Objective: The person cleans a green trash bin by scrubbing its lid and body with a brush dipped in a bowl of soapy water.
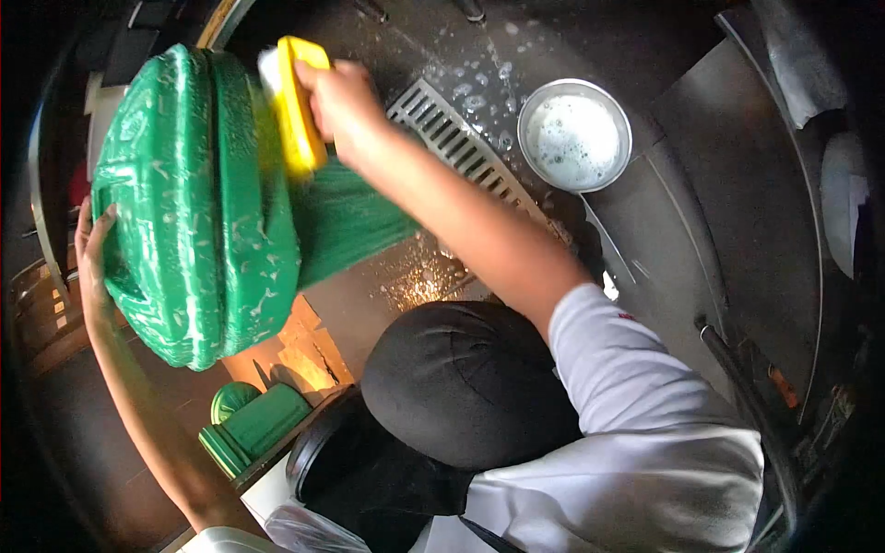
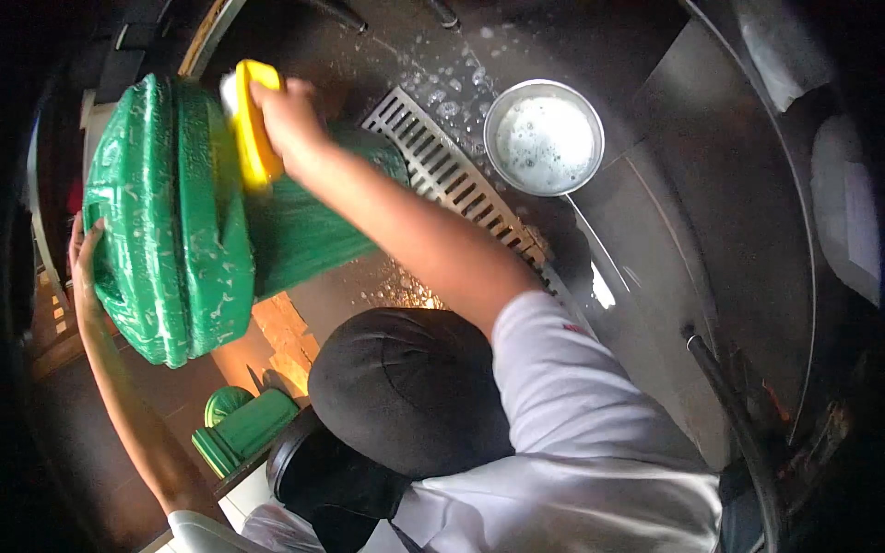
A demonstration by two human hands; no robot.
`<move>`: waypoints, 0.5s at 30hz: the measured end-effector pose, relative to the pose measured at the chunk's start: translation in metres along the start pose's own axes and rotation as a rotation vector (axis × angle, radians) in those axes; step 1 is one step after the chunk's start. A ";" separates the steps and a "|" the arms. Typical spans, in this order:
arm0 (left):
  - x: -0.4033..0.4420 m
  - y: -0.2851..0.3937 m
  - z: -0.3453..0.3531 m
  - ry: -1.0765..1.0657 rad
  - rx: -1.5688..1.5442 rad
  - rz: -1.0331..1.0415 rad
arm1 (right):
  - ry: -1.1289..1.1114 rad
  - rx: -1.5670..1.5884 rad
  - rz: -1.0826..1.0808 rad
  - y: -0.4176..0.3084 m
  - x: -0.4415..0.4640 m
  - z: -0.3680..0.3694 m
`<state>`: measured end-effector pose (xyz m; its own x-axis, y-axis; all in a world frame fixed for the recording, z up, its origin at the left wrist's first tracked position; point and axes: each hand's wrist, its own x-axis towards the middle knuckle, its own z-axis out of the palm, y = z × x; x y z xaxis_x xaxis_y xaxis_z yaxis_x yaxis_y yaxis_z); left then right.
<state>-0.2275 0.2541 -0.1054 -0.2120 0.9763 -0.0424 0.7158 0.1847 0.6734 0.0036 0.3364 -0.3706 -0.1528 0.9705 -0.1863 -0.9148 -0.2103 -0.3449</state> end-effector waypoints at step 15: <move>0.027 -0.021 -0.026 0.029 0.058 0.061 | 0.624 -1.131 0.166 0.098 -0.012 -0.274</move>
<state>-0.2657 0.2734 -0.1018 -0.1850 0.9825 0.0191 0.7653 0.1319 0.6301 0.0178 0.2723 -0.6545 0.2452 0.7699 -0.5892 -0.0355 -0.6002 -0.7991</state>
